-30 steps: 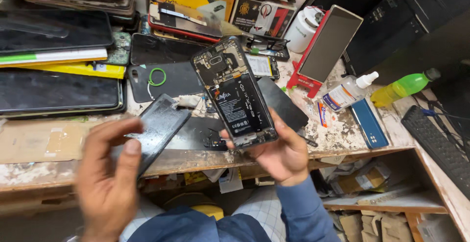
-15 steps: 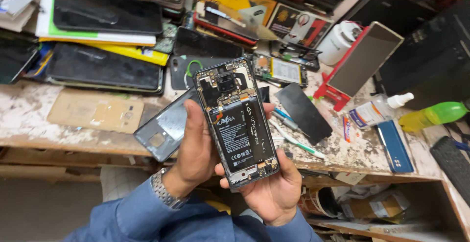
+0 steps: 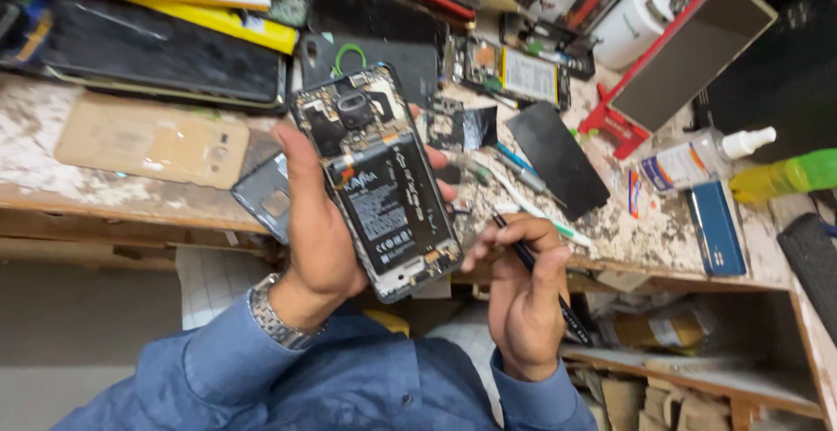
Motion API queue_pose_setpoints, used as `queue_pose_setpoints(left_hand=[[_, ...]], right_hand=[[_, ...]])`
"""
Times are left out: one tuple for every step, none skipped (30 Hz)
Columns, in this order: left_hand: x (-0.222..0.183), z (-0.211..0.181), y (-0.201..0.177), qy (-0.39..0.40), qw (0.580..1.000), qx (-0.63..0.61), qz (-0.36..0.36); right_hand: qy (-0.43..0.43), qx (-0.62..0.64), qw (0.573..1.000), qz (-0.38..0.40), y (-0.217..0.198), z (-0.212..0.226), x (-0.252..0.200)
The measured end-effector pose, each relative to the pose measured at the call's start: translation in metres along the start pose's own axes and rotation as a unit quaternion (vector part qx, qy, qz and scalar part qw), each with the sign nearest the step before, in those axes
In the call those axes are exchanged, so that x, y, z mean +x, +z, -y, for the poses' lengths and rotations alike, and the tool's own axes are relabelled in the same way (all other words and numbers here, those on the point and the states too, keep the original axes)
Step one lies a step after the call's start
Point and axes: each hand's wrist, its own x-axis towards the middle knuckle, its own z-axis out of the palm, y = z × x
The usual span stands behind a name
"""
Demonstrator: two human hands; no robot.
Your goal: The person uses a small metal tool to scrape adhesive residue from the inside of a smartphone frame. They then flip the phone over and continue scraping residue from the back side of the frame.
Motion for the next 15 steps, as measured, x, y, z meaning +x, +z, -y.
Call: queue_pose_setpoints(left_hand=[[-0.001, 0.001, -0.002, 0.002, 1.0, -0.002, -0.006], [-0.002, 0.002, -0.003, 0.005, 1.0, -0.003, -0.013], [-0.002, 0.003, -0.006, -0.006, 1.0, 0.019, -0.019], [-0.003, 0.004, -0.008, -0.016, 0.999, 0.041, -0.025], [-0.004, 0.005, -0.012, -0.025, 0.997, 0.064, -0.032], [-0.005, 0.006, -0.014, -0.036, 0.998, 0.059, -0.013], [-0.005, 0.006, -0.017, -0.044, 0.998, 0.055, 0.007], [-0.005, 0.006, -0.019, -0.052, 0.997, 0.05, 0.026], [-0.005, 0.006, -0.019, -0.053, 0.997, 0.06, 0.013], [-0.004, 0.005, -0.019, -0.053, 0.996, 0.069, 0.001], [-0.004, 0.004, -0.018, -0.055, 0.995, 0.078, -0.013], [-0.003, 0.004, -0.016, -0.042, 0.994, 0.091, -0.034], [-0.003, 0.003, -0.013, -0.03, 0.993, 0.103, -0.054], [-0.003, 0.002, -0.01, -0.017, 0.99, 0.115, -0.075], [-0.003, 0.001, -0.008, -0.018, 0.991, 0.109, -0.078]], right_hand=[[-0.017, -0.056, 0.998, -0.021, 0.001, 0.001, -0.001], [-0.033, -0.111, 0.992, -0.042, 0.003, 0.001, -0.003], [-0.05, -0.166, 0.983, -0.059, 0.006, 0.001, -0.003], [-0.051, -0.186, 0.98, -0.053, 0.009, 0.001, -0.005], [-0.053, -0.206, 0.976, -0.045, 0.012, 0.001, -0.006], [-0.054, -0.226, 0.972, -0.037, 0.014, 0.002, -0.007], [-0.035, -0.23, 0.972, -0.044, 0.016, 0.003, -0.009], [-0.016, -0.233, 0.971, -0.051, 0.018, 0.004, -0.01], [0.003, -0.237, 0.97, -0.057, 0.02, 0.005, -0.011], [-0.003, -0.243, 0.968, -0.06, 0.021, 0.005, -0.011], [-0.007, -0.249, 0.966, -0.064, 0.022, 0.004, -0.012], [-0.012, -0.255, 0.964, -0.068, 0.024, 0.004, -0.013], [-0.029, -0.278, 0.958, -0.067, 0.025, 0.004, -0.013], [-0.047, -0.301, 0.95, -0.065, 0.027, 0.004, -0.013], [-0.066, -0.324, 0.942, -0.063, 0.029, 0.005, -0.012]])
